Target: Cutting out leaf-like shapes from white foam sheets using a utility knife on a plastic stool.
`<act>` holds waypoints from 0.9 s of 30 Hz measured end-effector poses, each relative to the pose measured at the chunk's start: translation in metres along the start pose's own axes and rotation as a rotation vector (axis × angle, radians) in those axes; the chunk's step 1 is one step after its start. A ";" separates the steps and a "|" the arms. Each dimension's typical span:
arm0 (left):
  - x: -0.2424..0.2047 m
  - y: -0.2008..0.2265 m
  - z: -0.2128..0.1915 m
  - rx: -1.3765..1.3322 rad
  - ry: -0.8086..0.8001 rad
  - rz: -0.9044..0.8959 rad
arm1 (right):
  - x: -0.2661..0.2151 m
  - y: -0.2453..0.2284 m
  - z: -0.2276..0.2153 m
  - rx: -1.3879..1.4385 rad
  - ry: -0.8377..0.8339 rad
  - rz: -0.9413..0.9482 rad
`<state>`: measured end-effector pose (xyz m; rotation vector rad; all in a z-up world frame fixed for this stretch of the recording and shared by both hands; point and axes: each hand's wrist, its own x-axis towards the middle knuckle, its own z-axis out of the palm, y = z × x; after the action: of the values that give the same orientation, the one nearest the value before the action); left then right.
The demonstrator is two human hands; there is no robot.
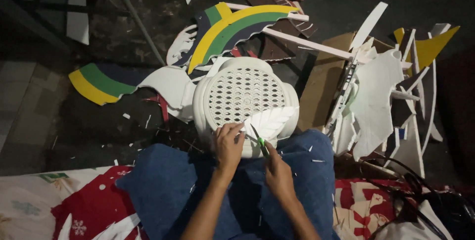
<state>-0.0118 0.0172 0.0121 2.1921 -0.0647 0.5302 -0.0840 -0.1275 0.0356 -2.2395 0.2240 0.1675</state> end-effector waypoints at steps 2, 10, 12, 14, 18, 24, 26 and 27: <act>-0.002 0.002 -0.002 -0.034 -0.004 0.001 | -0.003 0.001 0.001 -0.019 -0.001 0.019; -0.007 0.009 -0.005 -0.044 -0.010 -0.034 | 0.000 -0.005 0.000 -0.013 0.083 -0.017; -0.004 0.012 -0.005 -0.053 0.004 -0.075 | 0.002 -0.011 -0.001 0.012 0.088 -0.038; 0.000 0.009 0.000 0.075 -0.020 -0.080 | 0.005 -0.009 0.000 0.010 0.078 -0.059; 0.008 -0.004 0.021 0.287 -0.048 -0.087 | 0.008 -0.019 -0.001 -0.065 0.061 -0.048; 0.003 0.000 0.026 0.300 0.075 -0.087 | 0.013 -0.017 0.008 -0.122 0.051 -0.031; 0.003 0.002 0.025 0.299 0.072 -0.088 | 0.015 -0.022 0.006 -0.143 0.052 -0.044; 0.004 0.002 0.023 0.298 0.069 -0.086 | 0.016 -0.025 0.004 -0.161 0.056 -0.059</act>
<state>-0.0009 -0.0015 0.0024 2.4503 0.1546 0.5967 -0.0635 -0.1104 0.0485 -2.4104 0.1801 0.0943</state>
